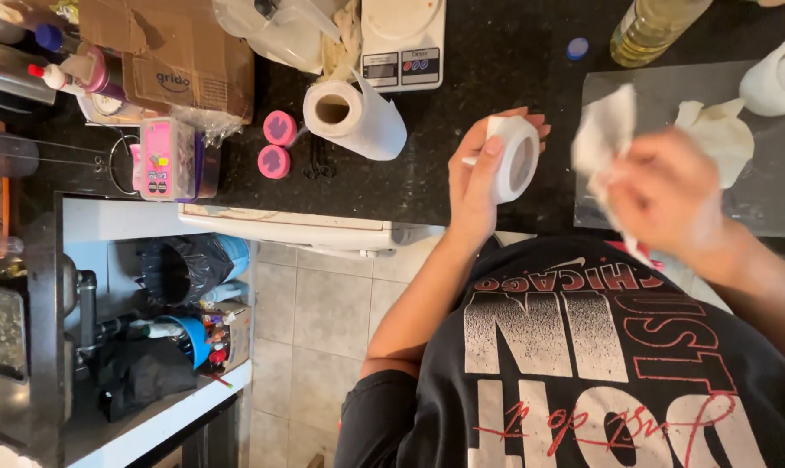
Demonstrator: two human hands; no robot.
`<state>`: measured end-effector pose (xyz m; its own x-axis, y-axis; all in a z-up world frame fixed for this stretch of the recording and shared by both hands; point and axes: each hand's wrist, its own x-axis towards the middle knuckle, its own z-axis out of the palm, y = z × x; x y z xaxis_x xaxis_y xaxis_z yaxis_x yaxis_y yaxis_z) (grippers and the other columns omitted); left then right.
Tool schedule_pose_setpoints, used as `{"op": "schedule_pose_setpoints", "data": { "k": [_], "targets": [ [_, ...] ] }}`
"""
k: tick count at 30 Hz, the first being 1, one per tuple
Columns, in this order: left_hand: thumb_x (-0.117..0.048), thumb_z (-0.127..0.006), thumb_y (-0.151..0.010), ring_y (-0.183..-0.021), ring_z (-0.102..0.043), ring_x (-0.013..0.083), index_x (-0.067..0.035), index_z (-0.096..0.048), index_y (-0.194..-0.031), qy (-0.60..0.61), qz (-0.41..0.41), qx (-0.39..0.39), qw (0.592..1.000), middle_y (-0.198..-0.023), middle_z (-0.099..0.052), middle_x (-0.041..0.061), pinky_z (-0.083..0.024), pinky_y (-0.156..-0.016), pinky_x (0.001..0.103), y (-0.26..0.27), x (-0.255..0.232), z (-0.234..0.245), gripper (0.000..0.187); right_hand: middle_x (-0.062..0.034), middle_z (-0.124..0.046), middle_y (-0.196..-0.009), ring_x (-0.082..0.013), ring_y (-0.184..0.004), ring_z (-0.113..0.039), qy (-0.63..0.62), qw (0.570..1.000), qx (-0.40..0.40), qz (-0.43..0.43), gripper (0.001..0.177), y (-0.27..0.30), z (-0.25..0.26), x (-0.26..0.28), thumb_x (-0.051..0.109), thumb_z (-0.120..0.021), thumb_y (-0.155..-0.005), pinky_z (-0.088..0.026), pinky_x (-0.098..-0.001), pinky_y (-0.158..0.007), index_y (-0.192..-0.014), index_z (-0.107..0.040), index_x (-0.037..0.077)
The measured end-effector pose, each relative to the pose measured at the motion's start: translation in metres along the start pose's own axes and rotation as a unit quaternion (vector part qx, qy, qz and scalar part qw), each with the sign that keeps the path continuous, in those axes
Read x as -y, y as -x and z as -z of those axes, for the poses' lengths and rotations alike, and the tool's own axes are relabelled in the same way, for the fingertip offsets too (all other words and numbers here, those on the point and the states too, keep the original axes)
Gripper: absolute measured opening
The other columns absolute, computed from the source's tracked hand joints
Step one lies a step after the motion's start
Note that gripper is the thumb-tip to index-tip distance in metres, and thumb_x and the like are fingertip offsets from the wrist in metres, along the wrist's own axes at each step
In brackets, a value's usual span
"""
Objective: Cleaning and preparing a silicone mold by wiping it with a paper towel and turning it inside out.
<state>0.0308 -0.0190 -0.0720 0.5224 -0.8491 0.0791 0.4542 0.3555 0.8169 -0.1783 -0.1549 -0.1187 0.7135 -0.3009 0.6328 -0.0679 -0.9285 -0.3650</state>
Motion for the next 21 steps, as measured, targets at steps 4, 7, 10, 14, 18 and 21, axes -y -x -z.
{"op": "schedule_pose_setpoints", "data": {
  "k": [4, 7, 10, 14, 18, 21],
  "targets": [
    [-0.041, -0.058, -0.107, -0.096, -0.064, 0.0106, -0.005, -0.069, -0.126, -0.123, 0.021, -0.002, 0.992, -0.115, -0.072, 0.004, -0.049, -0.081, 0.022, 0.002, -0.004, -0.014, 0.042, -0.0043, -0.063, -0.085, -0.0202, -0.084, -0.057, -0.016, 0.999, 0.027, 0.035, 0.028, -0.064, -0.011, 0.048, 0.018, -0.084, -0.097, -0.049, -0.0390, -0.080, -0.082, -0.065, 0.003],
    [-0.048, -0.056, -0.107, -0.090, -0.058, 0.0070, -0.008, -0.068, -0.128, -0.169, 0.010, -0.016, 0.985, -0.105, -0.069, 0.000, -0.047, -0.078, 0.022, 0.003, -0.001, -0.019, 0.047, -0.0035, -0.067, -0.107, -0.0273, -0.102, -0.059, 0.168, 0.972, -0.059, 0.153, 0.018, -0.073, -0.030, 0.037, 0.001, -0.079, -0.094, -0.046, -0.0395, -0.083, -0.082, -0.073, 0.013],
    [-0.037, -0.065, -0.105, -0.107, -0.065, 0.0237, 0.001, -0.066, -0.125, -0.240, -0.064, -0.100, 0.963, -0.109, -0.070, 0.020, -0.055, -0.097, 0.047, 0.003, 0.007, -0.018, 0.043, -0.0135, -0.064, -0.101, -0.0334, -0.087, -0.062, 0.226, 0.961, -0.072, 0.143, 0.014, -0.065, -0.043, 0.042, 0.007, -0.070, -0.096, -0.045, -0.0424, -0.068, -0.082, -0.068, 0.008],
    [-0.032, -0.071, -0.096, -0.097, -0.071, 0.0261, -0.007, -0.069, -0.116, -0.374, -0.200, -0.084, 0.902, -0.109, -0.073, 0.010, -0.056, -0.085, 0.040, 0.001, 0.004, -0.016, 0.032, -0.0138, -0.056, -0.091, -0.0330, -0.081, -0.054, 0.190, 0.972, -0.012, 0.134, 0.014, -0.066, -0.042, 0.056, 0.001, -0.060, -0.094, -0.038, -0.0403, -0.066, -0.081, -0.066, 0.002],
    [-0.038, -0.079, -0.085, -0.100, -0.072, 0.0249, -0.011, -0.071, -0.116, -0.379, -0.276, -0.029, 0.883, -0.111, -0.074, 0.003, -0.056, -0.087, 0.035, -0.003, 0.010, -0.003, 0.042, -0.0190, -0.053, -0.083, -0.0428, -0.084, -0.056, -0.052, 0.989, 0.123, 0.068, 0.019, -0.067, -0.031, 0.060, 0.008, -0.065, -0.087, -0.044, -0.0473, -0.067, -0.073, -0.062, -0.003],
    [-0.047, -0.072, -0.091, -0.118, -0.068, 0.0284, -0.007, -0.059, -0.133, -0.407, -0.284, 0.079, 0.865, -0.127, -0.065, 0.013, -0.056, -0.109, 0.039, 0.002, -0.004, 0.004, 0.059, -0.0116, -0.064, -0.131, -0.0295, -0.125, -0.052, -0.263, 0.902, 0.304, -0.158, 0.028, -0.072, -0.009, 0.058, 0.017, -0.055, -0.098, -0.041, -0.0474, -0.106, -0.117, -0.074, 0.013]
  ]
}}
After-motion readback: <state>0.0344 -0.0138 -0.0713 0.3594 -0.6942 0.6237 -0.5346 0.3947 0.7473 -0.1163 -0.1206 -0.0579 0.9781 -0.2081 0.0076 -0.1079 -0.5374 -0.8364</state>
